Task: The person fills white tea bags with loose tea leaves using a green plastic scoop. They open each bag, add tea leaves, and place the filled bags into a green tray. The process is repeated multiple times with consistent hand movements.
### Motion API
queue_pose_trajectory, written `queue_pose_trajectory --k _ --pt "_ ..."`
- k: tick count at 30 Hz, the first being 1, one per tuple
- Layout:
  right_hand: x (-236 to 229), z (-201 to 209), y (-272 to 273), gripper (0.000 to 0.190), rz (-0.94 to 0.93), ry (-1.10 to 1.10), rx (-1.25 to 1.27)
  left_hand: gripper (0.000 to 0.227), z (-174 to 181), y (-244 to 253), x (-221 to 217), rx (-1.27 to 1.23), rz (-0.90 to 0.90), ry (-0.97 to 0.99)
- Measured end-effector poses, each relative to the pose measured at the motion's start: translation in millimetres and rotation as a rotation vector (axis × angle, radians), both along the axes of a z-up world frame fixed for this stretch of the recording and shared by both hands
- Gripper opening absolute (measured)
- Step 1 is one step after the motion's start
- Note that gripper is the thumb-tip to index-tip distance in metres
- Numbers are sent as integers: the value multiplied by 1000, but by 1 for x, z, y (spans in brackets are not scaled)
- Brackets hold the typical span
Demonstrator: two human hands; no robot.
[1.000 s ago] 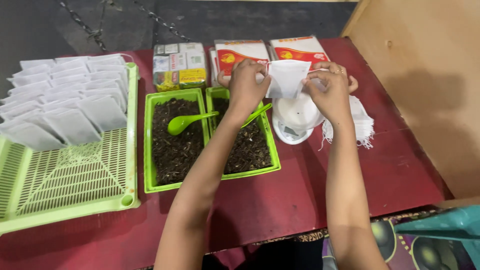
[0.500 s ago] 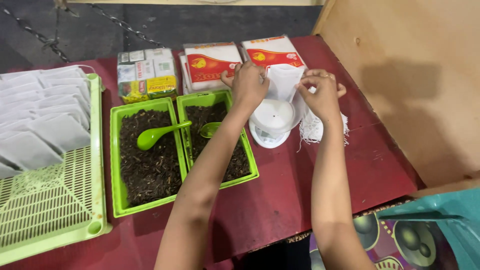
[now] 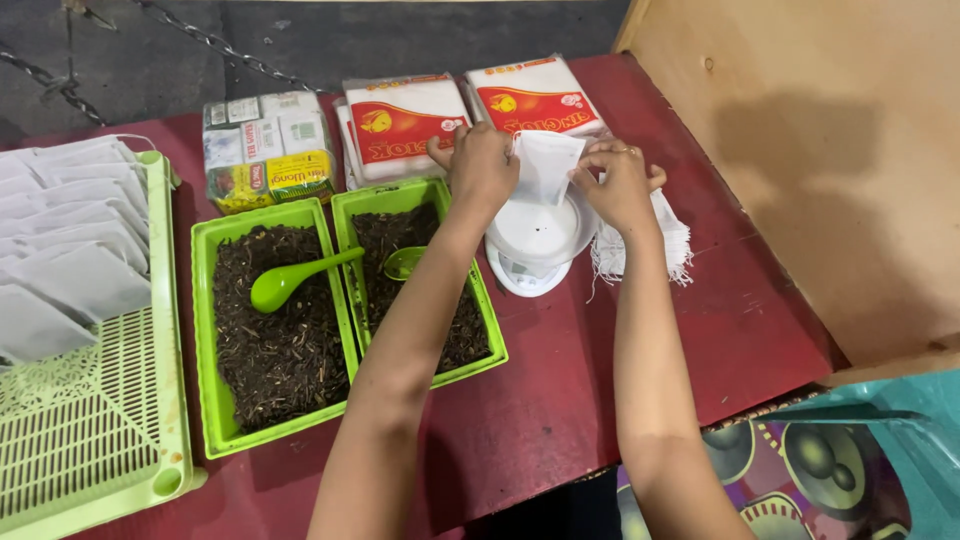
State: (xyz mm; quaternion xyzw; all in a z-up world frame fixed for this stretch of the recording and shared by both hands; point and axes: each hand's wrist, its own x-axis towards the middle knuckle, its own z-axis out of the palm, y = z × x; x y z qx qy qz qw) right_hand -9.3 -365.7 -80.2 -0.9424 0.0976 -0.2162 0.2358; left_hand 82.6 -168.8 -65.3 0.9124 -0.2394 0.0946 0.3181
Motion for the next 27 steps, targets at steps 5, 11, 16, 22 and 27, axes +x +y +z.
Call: queue_pose_trajectory --k 5,11,16,22,27 --pt "6 -7 -6 11 2 5 -15 8 -21 -6 18 34 32 -24" --pt "-4 5 -5 14 -17 13 18 12 -22 4 24 -27 33 16" --pt "-9 5 -19 14 -51 14 39 13 -43 9 41 20 67 1" --pt "-33 17 -24 12 9 -106 36 10 -47 18 41 -27 84 28" --pt "-28 6 -37 13 -81 -39 85 10 -62 12 54 1 114 19"
